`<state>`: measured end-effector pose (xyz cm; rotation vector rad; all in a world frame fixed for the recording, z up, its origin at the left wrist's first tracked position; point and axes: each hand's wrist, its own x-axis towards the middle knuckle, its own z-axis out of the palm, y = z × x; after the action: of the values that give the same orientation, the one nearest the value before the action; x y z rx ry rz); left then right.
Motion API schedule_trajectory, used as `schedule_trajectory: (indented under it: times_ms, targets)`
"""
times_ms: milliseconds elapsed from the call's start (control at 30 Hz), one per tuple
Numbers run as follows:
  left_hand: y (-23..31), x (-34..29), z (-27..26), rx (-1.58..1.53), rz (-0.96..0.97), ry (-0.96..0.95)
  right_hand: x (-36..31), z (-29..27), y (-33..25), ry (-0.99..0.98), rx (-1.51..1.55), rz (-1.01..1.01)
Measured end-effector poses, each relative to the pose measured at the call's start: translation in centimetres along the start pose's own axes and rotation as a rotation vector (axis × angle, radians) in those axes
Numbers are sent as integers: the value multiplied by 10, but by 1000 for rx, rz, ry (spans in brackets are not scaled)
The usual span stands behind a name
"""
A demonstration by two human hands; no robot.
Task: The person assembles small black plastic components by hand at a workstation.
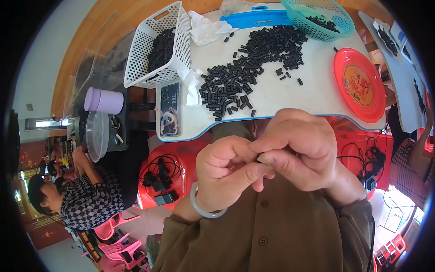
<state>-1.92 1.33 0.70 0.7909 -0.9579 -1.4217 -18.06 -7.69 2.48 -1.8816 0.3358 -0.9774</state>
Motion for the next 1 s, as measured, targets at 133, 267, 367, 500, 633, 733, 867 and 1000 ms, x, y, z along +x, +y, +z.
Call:
schedule_trajectory:
  times_ms: [133,267,367,500,633,733,867,1000]
  targets:
    - [1,-4,4,178,58,70,-2,8,-10,64,-241,-73]
    - [0,-5,4,321,158,102,0,6,-16,41,-392,-104]
    - [0,-4,-1,203,135,5,2,-1,-14,-52,-277,-63]
    - [2,-3,5,-84,1,17,-3,-7,1,-108,12,-47]
    - [2,-5,3,-143,-43,11,-9,6,0,20,169,88]
    - [2,-3,4,-117,-32,16,-11,11,1,137,337,227]
    - [2,-1,0,-70,-83,11,-19,5,8,139,535,423]
    - [-10,2,0,-31,45,20,-19,12,1,40,724,543]
